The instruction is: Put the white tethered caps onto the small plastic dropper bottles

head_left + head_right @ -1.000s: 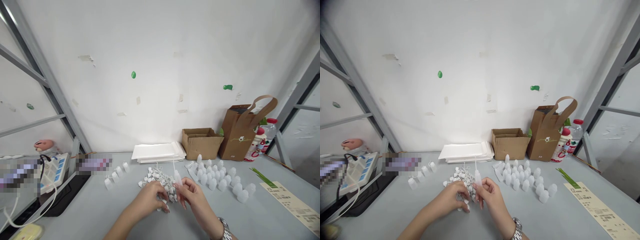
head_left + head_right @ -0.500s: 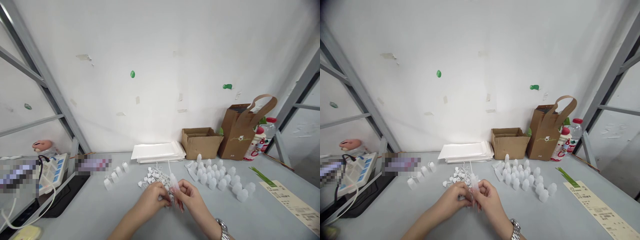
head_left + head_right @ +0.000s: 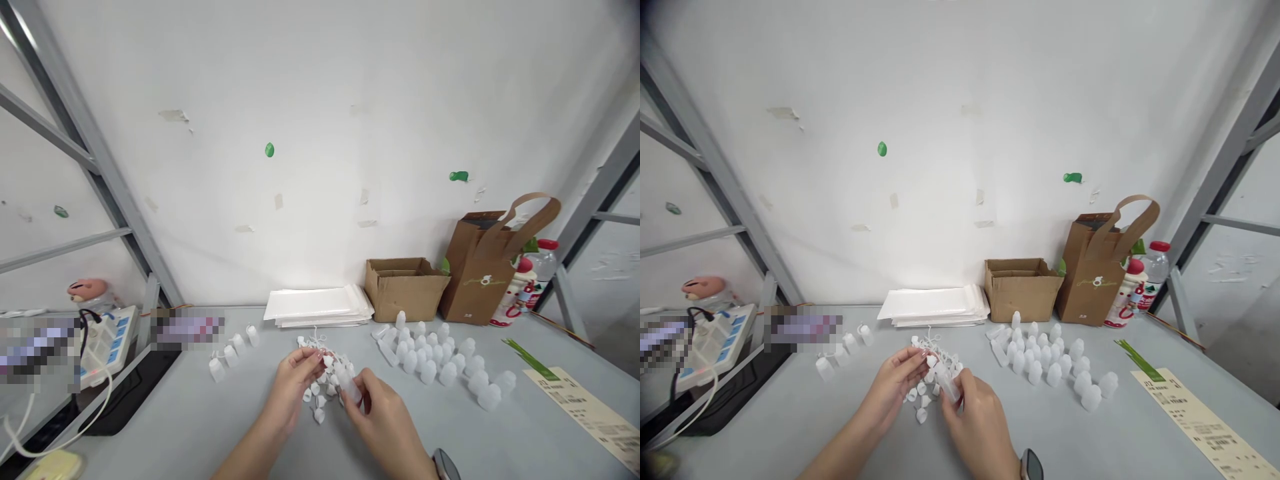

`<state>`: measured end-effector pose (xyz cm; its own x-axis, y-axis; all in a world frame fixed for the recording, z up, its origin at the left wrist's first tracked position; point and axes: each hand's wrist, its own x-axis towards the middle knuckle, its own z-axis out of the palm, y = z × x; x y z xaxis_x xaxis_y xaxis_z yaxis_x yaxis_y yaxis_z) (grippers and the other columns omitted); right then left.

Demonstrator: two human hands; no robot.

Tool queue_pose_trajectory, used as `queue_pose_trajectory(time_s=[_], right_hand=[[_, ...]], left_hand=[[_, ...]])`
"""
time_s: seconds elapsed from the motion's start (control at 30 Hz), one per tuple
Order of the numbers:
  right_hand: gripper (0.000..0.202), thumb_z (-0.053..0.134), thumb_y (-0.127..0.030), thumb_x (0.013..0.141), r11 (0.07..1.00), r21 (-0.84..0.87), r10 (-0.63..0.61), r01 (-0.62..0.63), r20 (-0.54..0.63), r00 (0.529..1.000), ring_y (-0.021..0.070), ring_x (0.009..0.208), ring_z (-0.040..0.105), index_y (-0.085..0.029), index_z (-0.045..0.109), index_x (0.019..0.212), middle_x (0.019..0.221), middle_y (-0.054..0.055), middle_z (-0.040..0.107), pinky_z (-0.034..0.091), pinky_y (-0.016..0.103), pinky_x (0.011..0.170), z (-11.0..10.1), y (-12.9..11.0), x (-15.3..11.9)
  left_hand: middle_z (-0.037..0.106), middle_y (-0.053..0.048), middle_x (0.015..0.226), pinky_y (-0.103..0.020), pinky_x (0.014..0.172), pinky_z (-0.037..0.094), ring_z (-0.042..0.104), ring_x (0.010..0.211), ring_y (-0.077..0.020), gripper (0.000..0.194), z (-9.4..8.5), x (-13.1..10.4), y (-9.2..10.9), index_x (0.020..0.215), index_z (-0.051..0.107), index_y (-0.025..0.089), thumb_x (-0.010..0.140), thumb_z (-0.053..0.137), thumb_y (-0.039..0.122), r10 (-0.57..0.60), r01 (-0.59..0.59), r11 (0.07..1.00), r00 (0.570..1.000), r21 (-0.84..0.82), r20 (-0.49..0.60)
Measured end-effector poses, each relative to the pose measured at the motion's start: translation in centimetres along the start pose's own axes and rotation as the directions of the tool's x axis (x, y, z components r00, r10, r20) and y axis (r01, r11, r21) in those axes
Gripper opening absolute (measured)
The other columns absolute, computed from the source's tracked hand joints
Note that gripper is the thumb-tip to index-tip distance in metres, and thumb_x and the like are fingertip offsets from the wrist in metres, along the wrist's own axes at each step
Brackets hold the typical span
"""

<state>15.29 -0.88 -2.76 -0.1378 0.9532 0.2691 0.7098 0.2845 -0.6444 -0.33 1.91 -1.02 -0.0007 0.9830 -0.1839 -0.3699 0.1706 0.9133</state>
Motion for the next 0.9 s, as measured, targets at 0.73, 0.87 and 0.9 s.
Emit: queue_pose_trajectory(time_s=[0.73, 0.87, 0.9], right_hand=[[0.016, 0.052, -0.023, 0.075, 0.978, 0.207, 0.004, -0.011, 0.035, 0.999, 0.0133, 0.054, 0.044, -0.019, 0.044, 0.063, 0.058, -0.002, 0.048, 0.032, 0.023, 0.052, 0.5, 0.1, 0.1], [0.029, 0.059, -0.042, 0.073, 0.603, 0.702, 0.098, -0.378, 0.406, 0.909, 0.0084, 0.046, 0.036, -0.016, 0.05, 0.063, 0.05, -0.005, 0.043, 0.027, 0.021, 0.047, -0.6, -0.4, 1.1], [0.033, 0.059, -0.046, 0.074, 0.482, 0.765, 0.058, -0.427, 0.458, 0.887, 0.0072, 0.044, 0.033, -0.015, 0.053, 0.064, 0.048, -0.006, 0.042, 0.026, 0.021, 0.046, -0.7, -0.5, 1.3]], left_hand=[[0.073, -0.008, 0.083, -0.027, 0.075, 0.046, 0.064, 0.082, -0.02, 0.025, 0.6, -0.3, -0.7, 0.073, 0.068, 0.016, 0.056, 0.077, 0.032, 0.016, -0.021, 0.995, 0.999, 0.101, 0.049], [0.072, -0.01, 0.088, -0.029, 0.079, 0.045, 0.063, 0.089, -0.0221, 0.031, 0.7, -0.4, -0.2, 0.076, 0.068, 0.016, 0.052, 0.079, 0.033, 0.026, -0.028, 0.999, 0.999, 0.028, 0.041], [0.072, -0.01, 0.089, -0.03, 0.08, 0.045, 0.062, 0.089, -0.0224, 0.032, 0.8, -0.4, 0.0, 0.077, 0.068, 0.016, 0.052, 0.079, 0.033, 0.036, -0.037, 0.999, 0.998, 0.013, 0.042]])
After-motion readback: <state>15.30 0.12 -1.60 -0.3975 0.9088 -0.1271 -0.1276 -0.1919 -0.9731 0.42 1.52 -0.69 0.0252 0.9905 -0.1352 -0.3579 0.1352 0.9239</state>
